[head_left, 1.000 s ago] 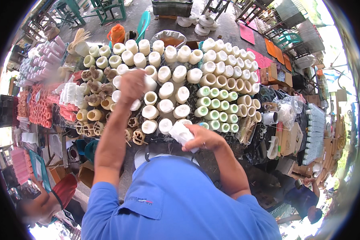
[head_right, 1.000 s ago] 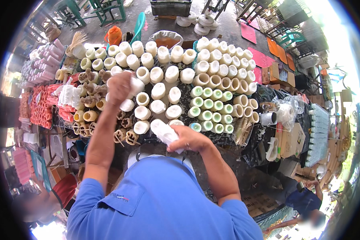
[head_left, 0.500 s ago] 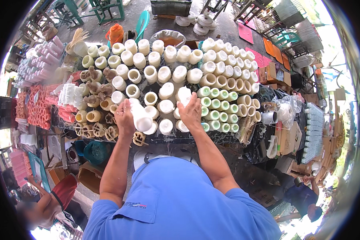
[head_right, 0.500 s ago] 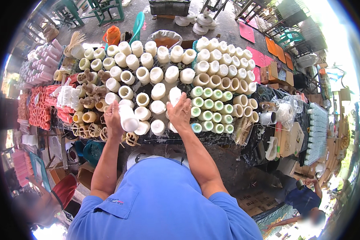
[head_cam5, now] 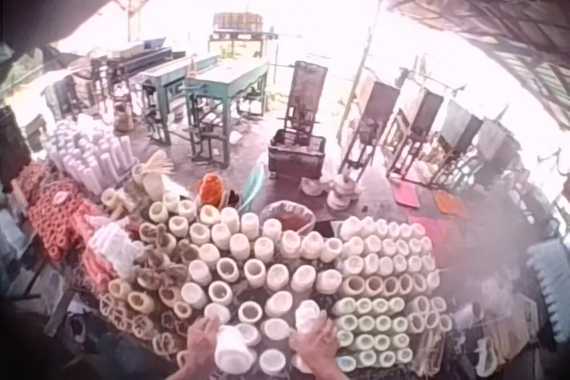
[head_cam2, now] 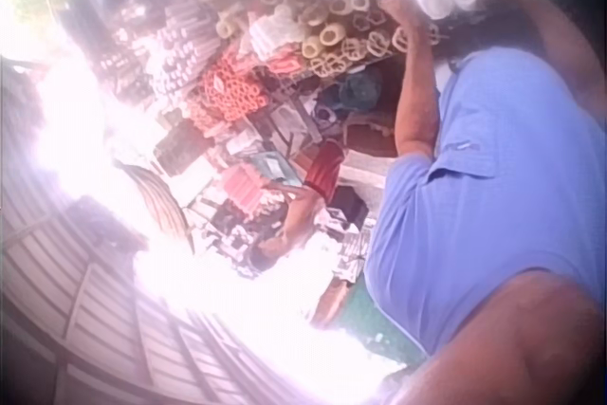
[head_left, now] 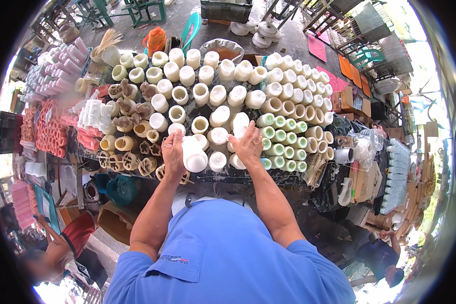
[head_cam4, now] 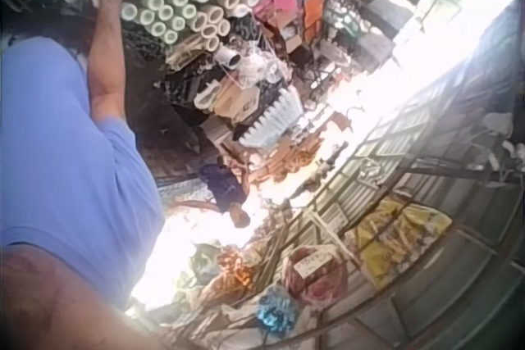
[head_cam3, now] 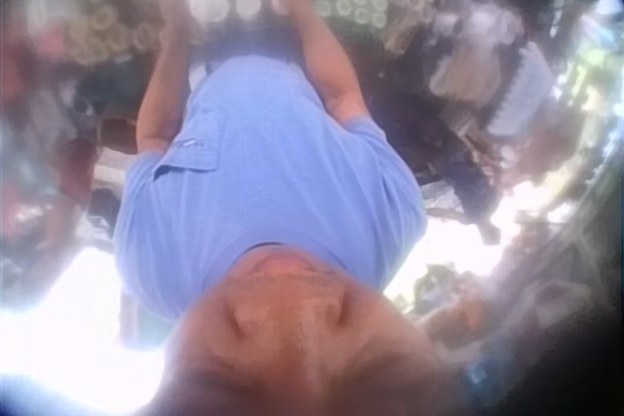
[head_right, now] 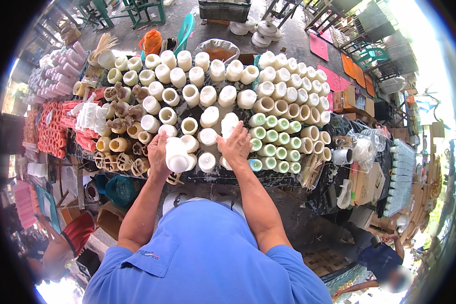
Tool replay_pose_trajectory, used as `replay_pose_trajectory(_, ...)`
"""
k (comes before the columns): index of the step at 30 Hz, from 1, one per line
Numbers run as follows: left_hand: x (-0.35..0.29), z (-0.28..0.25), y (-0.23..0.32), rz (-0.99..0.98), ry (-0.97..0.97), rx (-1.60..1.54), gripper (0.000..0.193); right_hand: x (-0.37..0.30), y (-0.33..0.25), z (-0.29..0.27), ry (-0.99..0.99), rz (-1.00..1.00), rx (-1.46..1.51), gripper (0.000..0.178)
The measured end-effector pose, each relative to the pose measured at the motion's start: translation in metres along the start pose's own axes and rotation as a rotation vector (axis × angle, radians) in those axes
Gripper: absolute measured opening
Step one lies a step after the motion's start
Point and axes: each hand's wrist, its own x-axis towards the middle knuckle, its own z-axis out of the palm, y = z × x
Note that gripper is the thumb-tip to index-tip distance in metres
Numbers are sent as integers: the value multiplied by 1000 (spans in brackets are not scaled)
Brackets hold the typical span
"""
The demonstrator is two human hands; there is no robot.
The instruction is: The person repeatedly picks up white cylindrical candle bodies, inserts wicks into their centers, and places them back into a tray. The hands work one at a time, handling each candle individually.
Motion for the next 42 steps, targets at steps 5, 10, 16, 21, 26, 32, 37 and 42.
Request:
replay_pose_trajectory(5,-19,19,14,-203,-41,-103,35,-20,-14,-40,-216,-120,687,100)
replay_pose_trajectory(10,-31,41,21,-185,-218,-52,33,-66,-42,-83,-907,-37,1633,111)
replay_pose_trajectory(16,-31,52,25,170,-204,532,37,-74,-59,-92,-692,3,1495,69)
replay_pose_trajectory(21,-48,48,62,150,-661,518,28,-63,-36,-101,-457,21,1189,46)
replay_pose_trajectory(26,-79,56,69,431,-772,863,49,-67,-30,-90,-142,-57,899,37)
replay_pose_trajectory(32,-71,64,18,836,-469,1056,44,-64,-38,-72,66,-233,657,32)
replay_pose_trajectory(37,-42,50,6,850,-379,1080,37,-97,-42,-85,-79,-216,747,56)
replay_pose_trajectory(42,-40,57,23,608,-208,889,37,-111,-30,-94,-352,-328,797,63)
